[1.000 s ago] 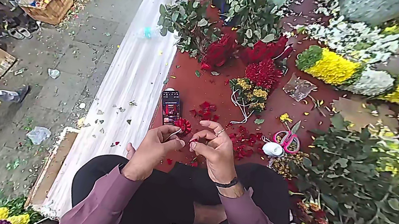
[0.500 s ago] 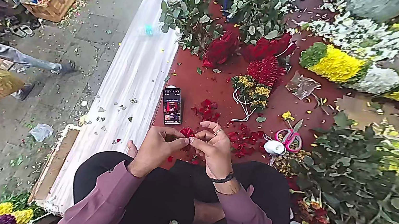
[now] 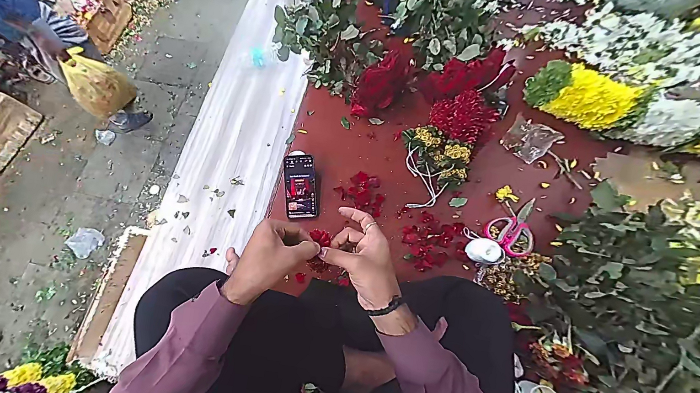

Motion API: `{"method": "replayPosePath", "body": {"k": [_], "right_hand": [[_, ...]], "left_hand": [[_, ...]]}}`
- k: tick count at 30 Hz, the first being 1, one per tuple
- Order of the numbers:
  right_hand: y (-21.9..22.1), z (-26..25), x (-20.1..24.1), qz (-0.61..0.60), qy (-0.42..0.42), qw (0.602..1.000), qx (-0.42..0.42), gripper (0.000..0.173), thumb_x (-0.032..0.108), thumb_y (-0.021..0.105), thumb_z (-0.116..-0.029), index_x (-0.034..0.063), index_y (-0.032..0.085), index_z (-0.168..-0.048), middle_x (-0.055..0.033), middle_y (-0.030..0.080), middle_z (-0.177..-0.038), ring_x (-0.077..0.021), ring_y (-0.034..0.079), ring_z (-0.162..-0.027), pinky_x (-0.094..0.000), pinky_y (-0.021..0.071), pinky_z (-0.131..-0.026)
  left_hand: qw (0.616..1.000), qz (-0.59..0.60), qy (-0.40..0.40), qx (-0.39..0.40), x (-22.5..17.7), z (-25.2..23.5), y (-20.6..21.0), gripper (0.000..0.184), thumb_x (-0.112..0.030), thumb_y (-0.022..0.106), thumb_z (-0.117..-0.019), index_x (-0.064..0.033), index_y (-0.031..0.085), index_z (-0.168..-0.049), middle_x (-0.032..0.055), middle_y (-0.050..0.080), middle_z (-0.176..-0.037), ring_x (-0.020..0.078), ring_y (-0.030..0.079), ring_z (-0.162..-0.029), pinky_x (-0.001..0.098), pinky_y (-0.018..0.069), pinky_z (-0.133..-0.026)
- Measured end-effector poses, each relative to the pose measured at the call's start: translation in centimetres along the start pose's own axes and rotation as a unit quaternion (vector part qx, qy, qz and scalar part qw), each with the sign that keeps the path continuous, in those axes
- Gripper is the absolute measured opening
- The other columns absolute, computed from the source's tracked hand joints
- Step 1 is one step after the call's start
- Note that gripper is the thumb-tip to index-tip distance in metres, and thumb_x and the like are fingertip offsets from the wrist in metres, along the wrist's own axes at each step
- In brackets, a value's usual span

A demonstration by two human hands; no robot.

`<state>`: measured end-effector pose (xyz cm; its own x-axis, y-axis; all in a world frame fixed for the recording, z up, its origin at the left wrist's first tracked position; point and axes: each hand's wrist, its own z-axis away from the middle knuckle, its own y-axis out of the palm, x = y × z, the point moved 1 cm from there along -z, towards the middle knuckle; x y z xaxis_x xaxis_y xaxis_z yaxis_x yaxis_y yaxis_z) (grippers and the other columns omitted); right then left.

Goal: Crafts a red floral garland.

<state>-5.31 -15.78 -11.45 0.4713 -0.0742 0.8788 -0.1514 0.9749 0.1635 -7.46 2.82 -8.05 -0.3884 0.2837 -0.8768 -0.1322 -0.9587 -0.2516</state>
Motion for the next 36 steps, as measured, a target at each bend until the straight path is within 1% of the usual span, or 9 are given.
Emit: {"method": "replayPosePath", "body": {"k": [7,12,15,17,19,27,31,33,36], "right_hand": [[-1.0,-0.5,0.7,0.068,-0.023,0.994,0.077,0.083,0.006,0.085,-0.0718,0.0095,0.05,-0.146,-0.0068,0.067,-0.083,-0.019,0.064,-0.07,-0.0343,0.057,-0.063],[-2.1,-1.8,0.0,0.261,-0.076,0.947,0.171,0.093,0.029,0.086,-0.0732,0.0211,0.042,-0.154,-0.004,0.06,-0.138,-0.0183,0.06,-0.123,-0.0423,0.0541,-0.098],[-2.3,-2.2,-0.5,0.231,-0.064,0.948,0.208,0.062,0.029,0.081,-0.082,0.0133,0.061,-0.138,-0.0032,0.07,-0.119,-0.0116,0.069,-0.093,-0.0322,0.0598,-0.082],[-3.4,-2.5,0.3,0.203,-0.086,0.957,0.189,0.026,0.027,0.075,-0.09,0.0104,0.076,-0.11,-0.0007,0.074,-0.099,-0.0084,0.069,-0.085,-0.0307,0.0583,-0.079],[-4.7,-2.4,1.9,0.176,-0.111,0.961,0.183,0.014,0.024,0.074,-0.0926,0.011,0.079,-0.095,0.0026,0.075,-0.089,-0.0043,0.069,-0.081,-0.0273,0.0585,-0.077],[-6.4,0.3,5.6,0.147,-0.212,0.925,0.278,0.015,0.025,0.073,-0.0927,0.0109,0.079,-0.094,0.002,0.073,-0.089,-0.0036,0.068,-0.082,-0.024,0.0583,-0.075],[-6.4,1.2,6.9,0.055,-0.305,0.912,0.27,0.013,0.015,0.074,-0.0939,0.0026,0.078,-0.095,-0.0031,0.072,-0.088,-0.0079,0.067,-0.082,-0.0256,0.0584,-0.075],[-6.5,0.7,6.8,-0.023,-0.292,0.918,0.266,0.01,0.009,0.074,-0.0932,0.0003,0.077,-0.096,-0.0044,0.072,-0.088,-0.0091,0.068,-0.079,-0.0264,0.0598,-0.074],[-6.7,-0.5,5.7,-0.162,-0.235,0.919,0.273,0.01,0.005,0.067,-0.0948,0.0058,0.077,-0.098,0.0013,0.074,-0.091,-0.0037,0.067,-0.084,-0.0251,0.0576,-0.079]], "left_hand": [[0.998,-0.027,-0.059,-0.018,-0.5,-0.2,-1.0,0.01,-0.02,0.079,-0.083,-0.012,0.077,-0.077,-0.0007,0.071,-0.07,0.0093,0.065,-0.063,0.0313,0.0544,-0.06],[0.994,-0.04,-0.097,-0.008,-2.3,-0.8,-3.1,0.013,-0.019,0.083,-0.0796,-0.0103,0.076,-0.073,-0.0002,0.069,-0.066,0.008,0.061,-0.062,0.0314,0.0505,-0.06],[0.992,-0.051,-0.117,-0.001,-3.9,-0.9,-3.5,0.015,-0.016,0.082,-0.0781,-0.0094,0.073,-0.068,-0.0003,0.068,-0.066,0.0081,0.061,-0.063,0.0315,0.0511,-0.063],[0.99,-0.065,-0.126,0.002,-4.9,-0.9,-3.8,0.015,-0.016,0.082,-0.079,-0.0095,0.073,-0.068,-0.0009,0.067,-0.066,0.0079,0.06,-0.063,0.0308,0.0505,-0.063],[0.988,-0.077,-0.132,0.001,-5.7,-0.8,-3.8,0.016,-0.016,0.082,-0.0791,-0.0101,0.072,-0.068,-0.0021,0.066,-0.064,0.0068,0.057,-0.061,0.0301,0.0471,-0.061],[0.974,-0.193,-0.122,-0.001,-8.8,-0.9,-2.8,0.02,-0.024,0.082,-0.0787,-0.0125,0.071,-0.067,-0.002,0.065,-0.063,0.0092,0.059,-0.059,0.0356,0.049,-0.059],[0.878,-0.433,-0.064,0.194,-13.5,1.1,0.5,0.024,-0.036,0.079,-0.0809,-0.0129,0.075,-0.078,0.0052,0.068,-0.072,0.0259,0.066,-0.071,0.0604,0.0528,-0.068],[0.862,-0.408,-0.001,0.302,-16.5,2.2,2.7,0.017,-0.03,0.078,-0.0846,-0.0133,0.075,-0.081,0.0022,0.067,-0.07,0.0201,0.061,-0.063,0.0514,0.0512,-0.061],[0.917,-0.234,0.102,0.307,-18.8,1.5,4.3,0.009,-0.02,0.076,-0.0901,-0.012,0.078,-0.089,-0.0051,0.071,-0.077,0.0019,0.058,-0.061,0.0247,0.0513,-0.057]]}}
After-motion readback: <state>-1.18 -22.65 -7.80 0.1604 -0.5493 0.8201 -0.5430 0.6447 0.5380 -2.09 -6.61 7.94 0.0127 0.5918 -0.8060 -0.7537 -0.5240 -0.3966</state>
